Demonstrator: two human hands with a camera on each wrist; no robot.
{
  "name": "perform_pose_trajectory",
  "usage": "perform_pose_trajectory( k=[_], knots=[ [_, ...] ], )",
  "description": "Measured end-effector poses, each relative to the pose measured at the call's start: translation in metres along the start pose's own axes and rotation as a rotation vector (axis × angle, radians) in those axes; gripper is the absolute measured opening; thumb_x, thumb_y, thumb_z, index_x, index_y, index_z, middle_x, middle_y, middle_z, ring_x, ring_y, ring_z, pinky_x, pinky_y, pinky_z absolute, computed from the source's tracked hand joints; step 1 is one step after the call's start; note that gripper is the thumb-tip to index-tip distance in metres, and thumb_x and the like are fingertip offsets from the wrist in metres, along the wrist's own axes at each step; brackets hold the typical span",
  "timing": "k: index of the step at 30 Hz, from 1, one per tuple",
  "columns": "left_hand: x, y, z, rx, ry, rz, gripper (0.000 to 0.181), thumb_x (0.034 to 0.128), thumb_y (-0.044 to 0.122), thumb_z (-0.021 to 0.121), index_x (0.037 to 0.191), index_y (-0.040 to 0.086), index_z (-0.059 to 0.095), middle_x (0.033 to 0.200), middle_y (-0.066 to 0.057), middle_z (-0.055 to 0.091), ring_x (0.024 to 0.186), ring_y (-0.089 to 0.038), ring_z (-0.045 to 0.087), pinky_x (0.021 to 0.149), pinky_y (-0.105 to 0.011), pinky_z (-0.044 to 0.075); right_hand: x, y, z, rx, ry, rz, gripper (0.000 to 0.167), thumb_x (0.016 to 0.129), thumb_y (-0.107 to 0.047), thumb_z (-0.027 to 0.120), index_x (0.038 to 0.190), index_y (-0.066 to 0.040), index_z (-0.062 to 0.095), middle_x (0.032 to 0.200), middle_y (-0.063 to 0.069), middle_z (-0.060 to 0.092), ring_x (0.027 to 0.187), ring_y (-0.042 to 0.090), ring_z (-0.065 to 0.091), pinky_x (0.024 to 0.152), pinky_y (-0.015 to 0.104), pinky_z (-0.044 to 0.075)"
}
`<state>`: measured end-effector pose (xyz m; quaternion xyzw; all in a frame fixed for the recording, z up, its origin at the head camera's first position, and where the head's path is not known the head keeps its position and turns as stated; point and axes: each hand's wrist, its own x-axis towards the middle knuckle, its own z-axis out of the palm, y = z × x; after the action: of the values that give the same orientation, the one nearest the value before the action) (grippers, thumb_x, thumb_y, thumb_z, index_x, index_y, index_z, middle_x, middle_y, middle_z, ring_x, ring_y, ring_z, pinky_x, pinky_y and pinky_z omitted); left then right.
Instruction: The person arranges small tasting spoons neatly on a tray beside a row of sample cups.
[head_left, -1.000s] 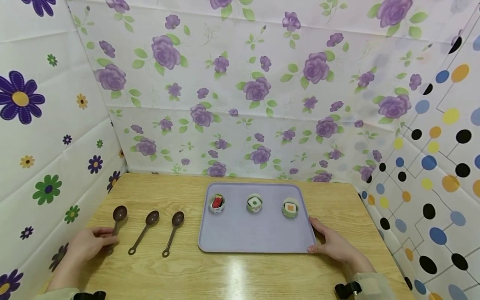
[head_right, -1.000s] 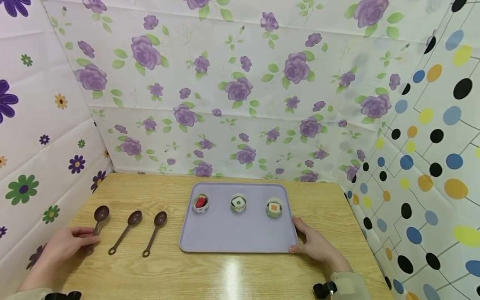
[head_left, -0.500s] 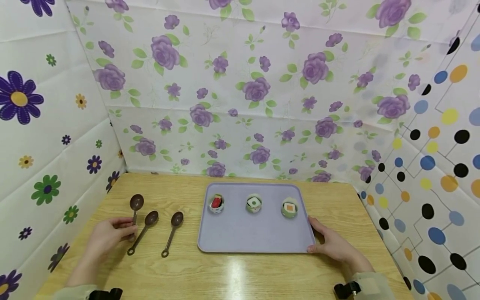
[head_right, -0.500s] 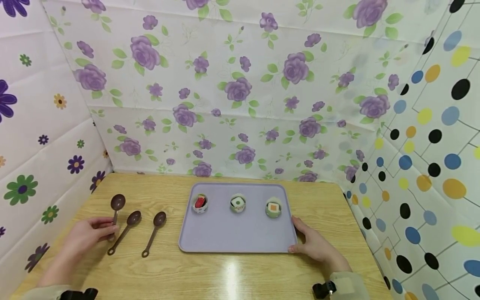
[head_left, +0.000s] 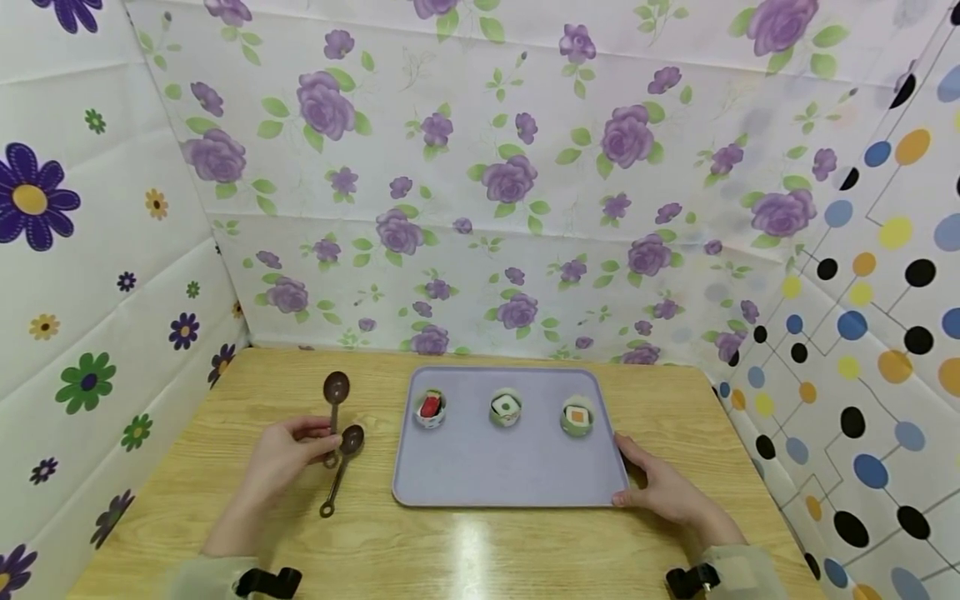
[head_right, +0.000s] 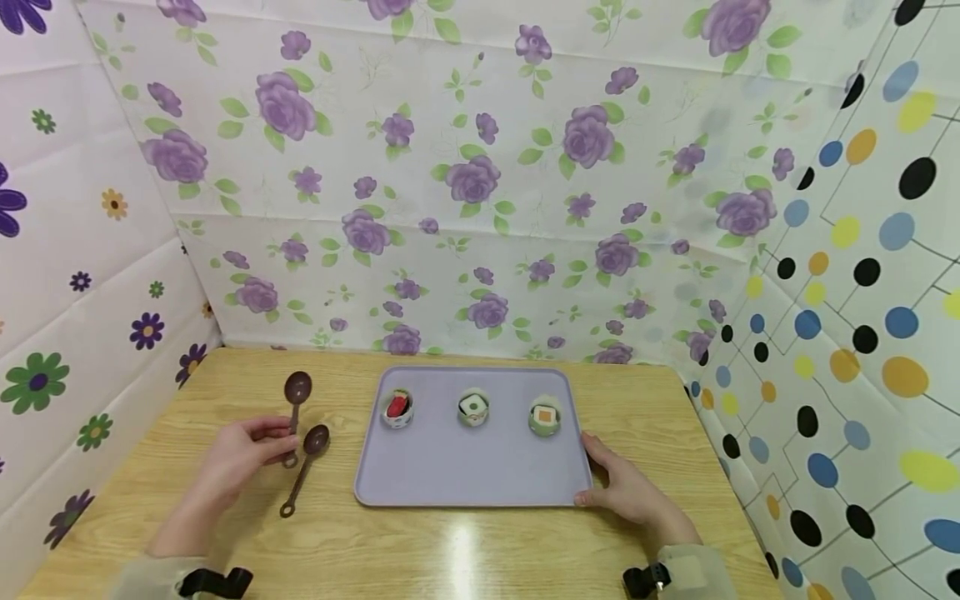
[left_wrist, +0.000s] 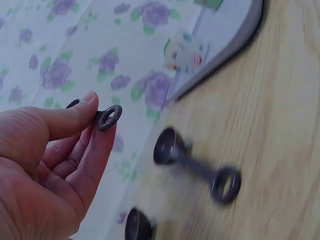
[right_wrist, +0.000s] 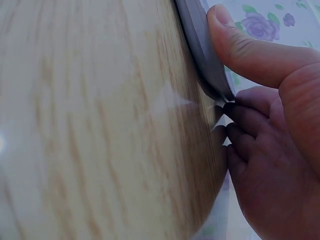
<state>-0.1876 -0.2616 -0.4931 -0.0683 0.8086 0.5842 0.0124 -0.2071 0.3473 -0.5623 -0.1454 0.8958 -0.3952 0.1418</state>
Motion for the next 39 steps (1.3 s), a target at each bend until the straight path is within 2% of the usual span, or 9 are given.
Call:
perform_pose_trajectory(
  k=[7,13,15,18,22,28,35,39],
  knots=[
    [0.001,0.014,0.043,-0.077,-0.050,0.026,0.043,0.0955,0.007,0.082,0.131,-0.011,0.066,0.108,-0.015,0.069,0.088,-0.016,0.070,0.076,-0.029,0.064,-0.001,-0.001,-0.001,-0.016,0.008,-0.017,0.113,0.086,-0.038,0.091,0.170,-0.003,0.024,0.174,0.025,0.020,0.159,0.046,0.016,0.125,0.065,0.018],
    [0.004,0.018,0.081,-0.139,-0.099,0.026,0.035,0.0927,0.001,0.083,0.123,-0.011,0.070,0.101,-0.013,0.070,0.085,-0.019,0.070,0.075,-0.031,0.065,-0.004,-0.002,-0.002,0.015,0.012,-0.017,0.112,0.085,-0.034,0.092,0.170,-0.004,0.024,0.173,0.025,0.020,0.160,0.046,0.016,0.126,0.033,0.018],
    [0.005,0.021,0.094,-0.142,-0.111,0.027,0.034,0.0916,-0.001,0.083,0.121,-0.011,0.071,0.099,-0.013,0.072,0.083,-0.019,0.070,0.073,-0.032,0.066,-0.005,-0.003,-0.002,0.013,0.014,-0.017,0.112,0.085,-0.035,0.092,0.170,-0.004,0.024,0.173,0.025,0.020,0.160,0.046,0.016,0.125,0.029,0.017],
    [0.007,0.025,0.112,-0.149,-0.137,0.040,0.032,0.0903,-0.002,0.084,0.119,-0.011,0.072,0.098,-0.013,0.073,0.081,-0.019,0.070,0.071,-0.033,0.066,-0.005,-0.003,-0.002,-0.008,0.016,-0.019,0.113,0.086,-0.036,0.091,0.170,-0.003,0.024,0.173,0.026,0.020,0.160,0.046,0.016,0.126,0.033,0.017],
    [0.009,0.028,0.132,-0.160,-0.151,0.050,0.031,0.0889,-0.003,0.085,0.116,-0.011,0.073,0.096,-0.014,0.073,0.079,-0.019,0.070,0.070,-0.034,0.066,-0.004,-0.004,-0.001,-0.023,0.011,-0.011,0.113,0.086,-0.038,0.091,0.170,-0.002,0.023,0.174,0.025,0.019,0.160,0.046,0.015,0.127,0.047,0.016],
    [0.015,0.023,0.151,-0.170,-0.131,0.027,0.031,0.0877,-0.003,0.086,0.116,-0.009,0.074,0.098,-0.014,0.073,0.081,-0.020,0.070,0.071,-0.035,0.066,-0.001,-0.002,0.001,-0.031,-0.001,-0.018,0.114,0.086,-0.039,0.091,0.169,-0.001,0.023,0.173,0.025,0.019,0.159,0.049,0.014,0.125,0.066,0.015],
    [0.027,0.017,0.164,-0.109,-0.137,0.031,0.031,0.0893,0.002,0.087,0.116,-0.008,0.075,0.095,-0.012,0.076,0.080,-0.021,0.074,0.070,-0.035,0.066,0.000,0.000,0.001,-0.034,0.001,0.001,0.116,0.084,-0.042,0.091,0.170,-0.003,0.022,0.174,0.024,0.018,0.159,0.048,0.014,0.125,0.068,0.014],
    [0.034,0.015,0.173,-0.133,-0.147,0.006,0.031,0.0895,0.002,0.086,0.116,-0.009,0.074,0.097,-0.012,0.076,0.080,-0.020,0.074,0.071,-0.034,0.066,-0.001,0.000,0.000,-0.029,0.008,-0.003,0.116,0.084,-0.042,0.092,0.170,-0.003,0.023,0.173,0.025,0.019,0.159,0.048,0.014,0.125,0.070,0.014]
  ],
)
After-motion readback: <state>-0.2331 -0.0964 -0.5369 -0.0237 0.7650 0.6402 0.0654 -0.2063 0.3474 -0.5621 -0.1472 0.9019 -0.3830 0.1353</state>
